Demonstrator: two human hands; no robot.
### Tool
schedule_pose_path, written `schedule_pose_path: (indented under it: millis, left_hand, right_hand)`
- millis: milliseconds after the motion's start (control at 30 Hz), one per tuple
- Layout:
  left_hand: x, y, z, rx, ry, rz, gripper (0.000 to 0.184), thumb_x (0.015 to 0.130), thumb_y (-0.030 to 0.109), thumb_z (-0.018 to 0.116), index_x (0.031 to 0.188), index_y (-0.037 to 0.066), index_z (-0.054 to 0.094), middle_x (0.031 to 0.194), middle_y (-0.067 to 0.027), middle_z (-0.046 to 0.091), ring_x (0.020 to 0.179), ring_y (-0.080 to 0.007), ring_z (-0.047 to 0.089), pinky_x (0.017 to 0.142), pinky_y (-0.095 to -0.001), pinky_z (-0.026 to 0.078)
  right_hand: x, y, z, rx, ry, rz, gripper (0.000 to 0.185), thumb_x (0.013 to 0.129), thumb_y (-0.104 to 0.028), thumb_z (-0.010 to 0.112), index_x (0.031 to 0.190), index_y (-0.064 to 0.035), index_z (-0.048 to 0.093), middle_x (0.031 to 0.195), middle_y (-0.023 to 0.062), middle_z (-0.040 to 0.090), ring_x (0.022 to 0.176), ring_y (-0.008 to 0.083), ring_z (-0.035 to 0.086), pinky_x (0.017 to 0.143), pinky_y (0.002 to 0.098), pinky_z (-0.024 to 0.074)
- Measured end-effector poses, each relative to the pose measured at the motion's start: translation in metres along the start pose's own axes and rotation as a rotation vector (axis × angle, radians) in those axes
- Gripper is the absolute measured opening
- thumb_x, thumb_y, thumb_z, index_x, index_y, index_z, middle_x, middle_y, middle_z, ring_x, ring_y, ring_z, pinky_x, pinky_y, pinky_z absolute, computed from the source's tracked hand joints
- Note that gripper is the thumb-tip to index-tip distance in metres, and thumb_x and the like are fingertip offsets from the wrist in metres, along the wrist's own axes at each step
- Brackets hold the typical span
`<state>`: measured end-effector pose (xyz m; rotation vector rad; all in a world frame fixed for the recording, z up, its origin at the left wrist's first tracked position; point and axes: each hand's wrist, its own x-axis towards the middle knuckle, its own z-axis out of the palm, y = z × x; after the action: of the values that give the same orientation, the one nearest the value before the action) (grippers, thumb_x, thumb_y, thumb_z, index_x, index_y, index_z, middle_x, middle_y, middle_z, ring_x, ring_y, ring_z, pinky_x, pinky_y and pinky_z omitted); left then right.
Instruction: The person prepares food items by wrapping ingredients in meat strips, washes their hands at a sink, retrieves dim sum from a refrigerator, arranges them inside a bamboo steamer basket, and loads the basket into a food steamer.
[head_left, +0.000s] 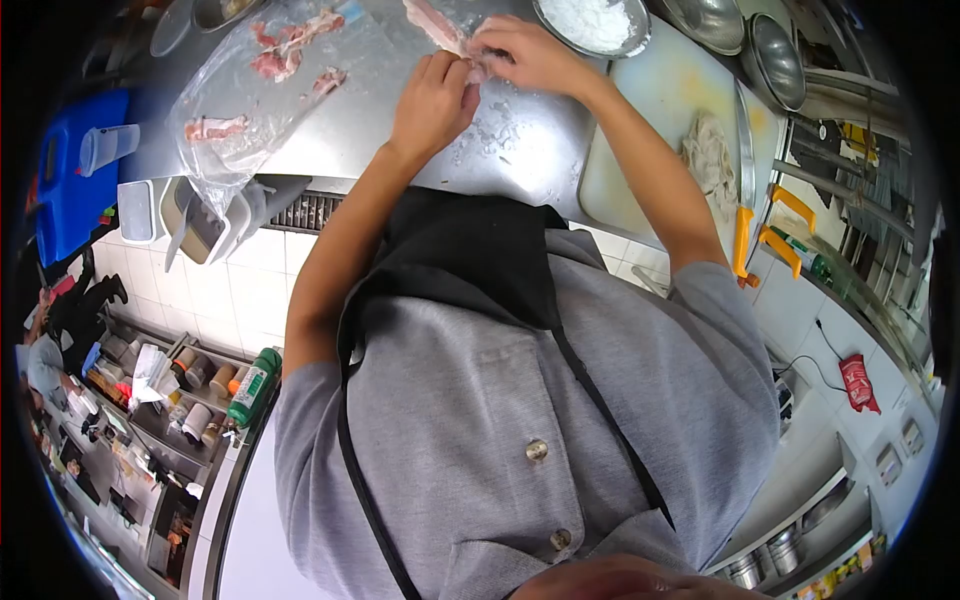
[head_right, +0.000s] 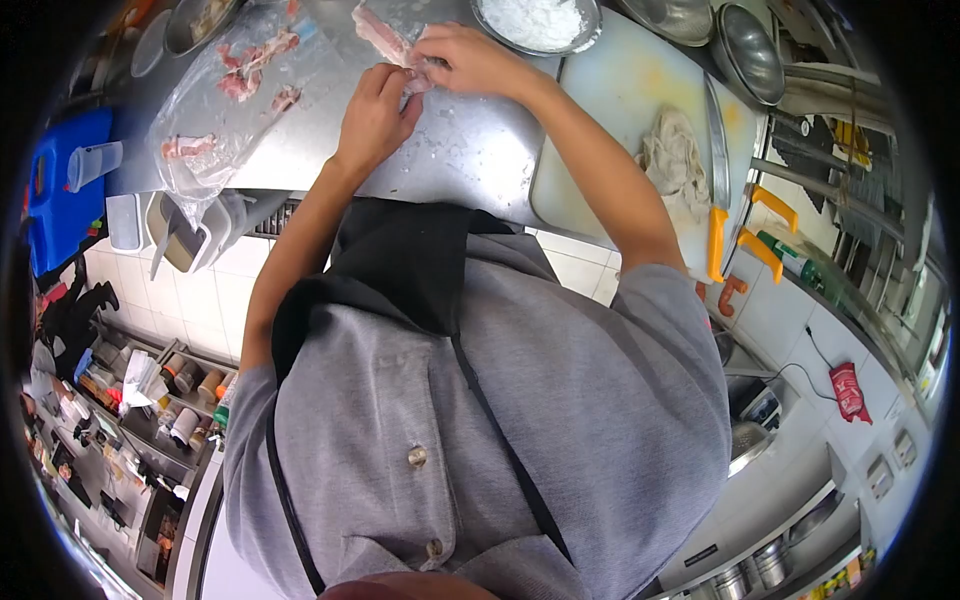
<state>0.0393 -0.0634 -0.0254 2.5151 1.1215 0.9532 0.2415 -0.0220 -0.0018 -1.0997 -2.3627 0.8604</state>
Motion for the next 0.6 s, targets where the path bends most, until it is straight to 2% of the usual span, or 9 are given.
schedule_pose_path:
  millis: [67, 100, 167, 300, 367, 467, 500, 567, 600]
  left_hand:
    - [0.003, 0.0, -0.001, -0.049, 0.023, -0.09, 0.03, 0.072, 0.007, 0.073, 0.099, 0.0, 0.062, 0.098, -0.0144, 0.061, 0.088, -0.0331, 0.06, 0.076, -0.0397, 0.051]
    - [0.004, 0.0, -0.001, -0.047, 0.023, -0.095, 0.03, 0.072, 0.007, 0.073, 0.099, 0.0, 0.062, 0.098, -0.0144, 0.061, 0.088, -0.0331, 0.06, 0.076, -0.0397, 0.051]
    - [0.007, 0.001, 0.0, -0.191, 0.009, -0.235, 0.027, 0.071, 0.009, 0.072, 0.095, -0.001, 0.064, 0.09, -0.0166, 0.061, 0.083, -0.0345, 0.061, 0.072, -0.0419, 0.052]
    - [0.011, -0.004, -0.003, -0.299, -0.013, -0.366, 0.025, 0.073, 0.012, 0.073, 0.093, -0.001, 0.067, 0.088, -0.0166, 0.063, 0.078, -0.0339, 0.063, 0.07, -0.0406, 0.052]
    - [0.013, -0.01, -0.008, -0.313, -0.128, -0.471, 0.027, 0.076, 0.015, 0.071, 0.098, -0.001, 0.067, 0.093, -0.0152, 0.065, 0.081, -0.0282, 0.067, 0.072, -0.038, 0.053]
    - [0.017, -0.013, -0.015, -0.31, -0.184, -0.593, 0.025, 0.078, 0.016, 0.071, 0.097, 0.0, 0.067, 0.094, -0.0154, 0.064, 0.085, -0.0307, 0.064, 0.075, -0.0395, 0.051]
    - [0.017, -0.012, -0.014, -0.311, -0.185, -0.59, 0.025, 0.078, 0.016, 0.071, 0.097, 0.0, 0.067, 0.094, -0.0154, 0.064, 0.085, -0.0307, 0.064, 0.075, -0.0395, 0.051]
    - [0.017, -0.006, -0.012, -0.046, 0.124, -0.246, 0.023, 0.078, 0.014, 0.071, 0.097, 0.002, 0.067, 0.096, -0.0144, 0.063, 0.089, -0.0339, 0.06, 0.079, -0.0413, 0.049]
    - [0.017, -0.005, -0.01, -0.05, 0.123, -0.243, 0.023, 0.078, 0.014, 0.071, 0.097, 0.002, 0.067, 0.096, -0.0144, 0.063, 0.089, -0.0339, 0.06, 0.079, -0.0413, 0.049]
  right_hand:
    - [-0.008, -0.01, -0.001, -0.058, 0.059, -0.127, 0.028, 0.079, -0.005, 0.061, 0.107, -0.0029, 0.06, 0.1, 0.0109, 0.058, 0.098, 0.031, 0.054, 0.084, 0.0374, 0.0451]
    - [-0.008, -0.007, 0.001, -0.054, 0.055, -0.13, 0.028, 0.079, -0.005, 0.061, 0.107, -0.0029, 0.06, 0.1, 0.0109, 0.058, 0.098, 0.031, 0.054, 0.084, 0.0374, 0.0451]
    - [-0.009, -0.002, 0.004, -0.069, 0.04, -0.166, 0.033, 0.075, -0.006, 0.064, 0.108, -0.004, 0.058, 0.1, 0.0104, 0.056, 0.099, 0.0303, 0.053, 0.084, 0.0376, 0.0445]
    - [0.001, 0.0, 0.0, -0.077, -0.042, -0.135, 0.033, 0.074, -0.005, 0.065, 0.107, -0.0046, 0.058, 0.096, 0.0109, 0.055, 0.096, 0.0302, 0.053, 0.082, 0.0385, 0.0449]
    - [0.005, -0.004, -0.003, 0.018, -0.112, -0.04, 0.034, 0.074, -0.003, 0.065, 0.107, -0.0057, 0.059, 0.093, 0.0107, 0.053, 0.095, 0.0303, 0.053, 0.08, 0.0391, 0.0453]
    - [0.013, -0.001, -0.001, 0.032, -0.089, 0.019, 0.035, 0.074, 0.0, 0.065, 0.108, -0.0069, 0.06, 0.096, 0.01, 0.055, 0.094, 0.0298, 0.053, 0.08, 0.04, 0.0463]
    - [0.018, 0.003, 0.0, 0.031, -0.088, 0.021, 0.035, 0.074, 0.0, 0.065, 0.108, -0.0069, 0.06, 0.096, 0.01, 0.055, 0.094, 0.0298, 0.053, 0.08, 0.04, 0.0463]
    - [0.025, 0.011, 0.0, -0.03, -0.138, 0.067, 0.036, 0.08, -0.016, 0.063, 0.115, -0.0083, 0.065, 0.098, 0.0145, 0.057, 0.097, 0.0318, 0.056, 0.085, 0.04, 0.0458]
    - [0.024, 0.008, -0.003, -0.032, -0.136, 0.07, 0.036, 0.08, -0.016, 0.063, 0.115, -0.0083, 0.065, 0.098, 0.0145, 0.057, 0.097, 0.0318, 0.056, 0.085, 0.04, 0.0458]
